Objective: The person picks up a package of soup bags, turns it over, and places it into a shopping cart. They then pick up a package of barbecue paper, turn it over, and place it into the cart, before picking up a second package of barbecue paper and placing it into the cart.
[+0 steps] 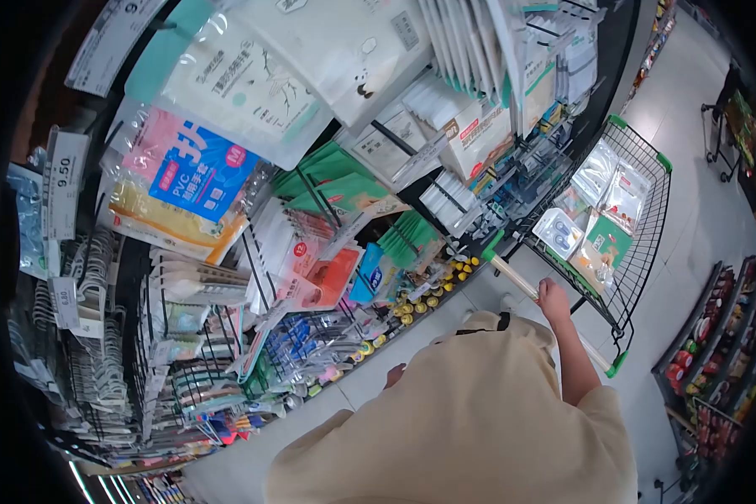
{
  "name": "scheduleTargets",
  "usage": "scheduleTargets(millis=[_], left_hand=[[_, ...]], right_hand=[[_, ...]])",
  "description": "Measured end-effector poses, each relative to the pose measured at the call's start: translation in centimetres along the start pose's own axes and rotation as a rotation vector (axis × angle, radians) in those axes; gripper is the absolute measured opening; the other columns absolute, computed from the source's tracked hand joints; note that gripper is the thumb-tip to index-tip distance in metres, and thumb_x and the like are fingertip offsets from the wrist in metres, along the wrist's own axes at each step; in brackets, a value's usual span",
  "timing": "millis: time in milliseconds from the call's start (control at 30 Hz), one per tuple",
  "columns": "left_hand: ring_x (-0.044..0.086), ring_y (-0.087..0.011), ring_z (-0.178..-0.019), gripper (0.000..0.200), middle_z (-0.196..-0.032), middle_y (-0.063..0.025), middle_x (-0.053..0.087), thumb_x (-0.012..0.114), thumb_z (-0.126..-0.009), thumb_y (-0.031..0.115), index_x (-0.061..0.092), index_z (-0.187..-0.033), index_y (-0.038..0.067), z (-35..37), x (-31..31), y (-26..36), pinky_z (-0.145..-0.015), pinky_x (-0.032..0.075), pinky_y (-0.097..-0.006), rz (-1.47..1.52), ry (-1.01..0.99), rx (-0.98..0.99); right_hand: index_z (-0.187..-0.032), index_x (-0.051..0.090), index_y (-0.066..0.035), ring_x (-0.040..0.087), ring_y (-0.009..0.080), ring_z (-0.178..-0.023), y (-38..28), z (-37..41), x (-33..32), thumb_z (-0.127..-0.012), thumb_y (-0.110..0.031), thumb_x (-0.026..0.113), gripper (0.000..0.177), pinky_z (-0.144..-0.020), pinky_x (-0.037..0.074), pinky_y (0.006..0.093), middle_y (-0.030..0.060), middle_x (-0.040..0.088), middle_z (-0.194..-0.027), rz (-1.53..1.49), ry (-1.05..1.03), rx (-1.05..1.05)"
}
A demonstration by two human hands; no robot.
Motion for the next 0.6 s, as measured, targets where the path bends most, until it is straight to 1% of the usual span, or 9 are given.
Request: scheduleTargets(millis=[33, 133, 167, 233, 267, 333, 367, 533, 600], left_hand=[[0.063, -0.025, -0.103, 0.038, -0.116, -0.0099, 0.065, 0.052, -0.096, 0.034, 0.056, -0.127, 0.012, 0.0, -0.4, -1.4, -0.089, 0.049, -0.0388, 0.006, 0.012, -0.008], [0.064, -0.0251, -0.103, 0.038, -0.113, -0.0102, 0.067, 0.052, -0.096, 0.033, 0.058, -0.125, 0.01, -1.3, -0.3, -4.9, -0.089, 0.049, -0.0393, -0.095, 0.078, 0.049], [0.064, -0.0251, -0.103, 0.037, -0.112, -0.0103, 0.067, 0.052, -0.096, 0.032, 0.058, -0.124, 0.01, -2.3, 0.1, -5.8, -0.09, 0.049, -0.0395, -0.223, 0.11, 0.137], [0.064, -0.0252, -0.103, 0.037, -0.11, -0.0106, 0.068, 0.052, -0.095, 0.032, 0.059, -0.123, 0.009, -5.0, 1.9, -6.1, -0.09, 0.049, -0.0399, -0.692, 0.239, 0.465], [0.065, -0.0253, -0.103, 0.037, -0.109, -0.0107, 0.069, 0.052, -0.095, 0.031, 0.06, -0.123, 0.008, -4.8, 3.2, -4.5, -0.09, 0.049, -0.0401, -0.862, 0.323, 0.597], [0.065, -0.0236, -0.106, 0.037, -0.108, -0.0146, 0.069, 0.058, -0.093, 0.032, 0.063, -0.116, 0.004, -8.3, 5.2, -4.5, -0.089, 0.05, -0.0369, -0.963, 0.241, 0.415], [0.065, -0.0236, -0.106, 0.037, -0.108, -0.0146, 0.069, 0.058, -0.093, 0.032, 0.063, -0.116, 0.004, -8.3, 5.7, -4.3, -0.089, 0.05, -0.0369, -0.953, 0.24, 0.407], [0.064, -0.0246, -0.108, 0.039, -0.111, -0.0158, 0.067, 0.061, -0.091, 0.029, 0.06, -0.119, 0.003, -9.1, 6.1, -4.8, -0.087, 0.052, -0.0377, -0.092, 0.053, 0.151], [0.065, -0.0249, -0.105, 0.038, -0.112, -0.0154, 0.066, 0.059, -0.092, 0.027, 0.059, -0.12, 0.001, -3.0, 5.3, 0.7, -0.086, 0.053, -0.0381, -0.286, 0.094, 0.369]], right_hand=[[-0.099, 0.064, -0.001, 0.066, 0.0408, -0.072, -0.5, -0.1, -0.1, -0.098, -0.026, 0.043, 0.033, -0.07, 0.051, 0.0472, 0.0241, 0.065, -0.074, 0.005, 0.009, -0.048], [-0.099, 0.065, 0.0, 0.065, 0.0422, -0.076, -1.3, -0.4, -0.2, -0.098, -0.027, 0.042, 0.034, -0.071, 0.05, 0.0479, 0.0244, 0.065, -0.078, -0.045, -0.062, -0.009], [-0.098, 0.065, 0.0, 0.065, 0.0422, -0.077, -1.3, -0.4, -0.1, -0.098, -0.027, 0.042, 0.035, -0.071, 0.05, 0.0481, 0.0242, 0.065, -0.079, -0.083, -0.09, 0.033], [-0.098, 0.065, 0.0, 0.064, 0.0423, -0.078, -1.8, -0.6, -0.3, -0.098, -0.026, 0.042, 0.035, -0.072, 0.049, 0.048, 0.0244, 0.065, -0.079, -0.059, -0.077, -0.013], [-0.098, 0.064, 0.001, 0.064, 0.0423, -0.078, -1.9, -0.6, -0.4, -0.097, -0.026, 0.041, 0.035, -0.072, 0.049, 0.0479, 0.0247, 0.065, -0.079, -0.047, -0.054, -0.043], [-0.098, 0.065, 0.001, 0.064, 0.0427, -0.079, -1.9, -1.0, -0.1, -0.097, -0.026, 0.041, 0.036, -0.072, 0.049, 0.0481, 0.0249, 0.064, -0.079, -0.045, -0.068, -0.066], [-0.098, 0.065, 0.001, 0.064, 0.043, -0.079, -1.7, -1.1, 0.1, -0.097, -0.026, 0.04, 0.037, -0.073, 0.049, 0.0482, 0.0251, 0.064, -0.078, -0.054, -0.072, -0.079], [-0.097, 0.065, 0.001, 0.063, 0.0438, -0.081, -1.3, -2.0, 0.8, -0.097, -0.027, 0.04, 0.038, -0.075, 0.048, 0.0484, 0.0255, 0.064, -0.081, -0.063, -0.09, -0.117], [-0.097, 0.065, 0.001, 0.062, 0.0438, -0.081, -1.0, -1.9, 0.7, -0.097, -0.028, 0.039, 0.038, -0.075, 0.048, 0.0483, 0.0254, 0.064, -0.082, -0.043, -0.081, -0.135]])
Point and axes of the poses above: each hand's wrist, its own z-axis away from the middle knuckle, its own x-axis out of the palm, y = z × x, the point moved 6 cm from there along -z, towards the middle knuckle
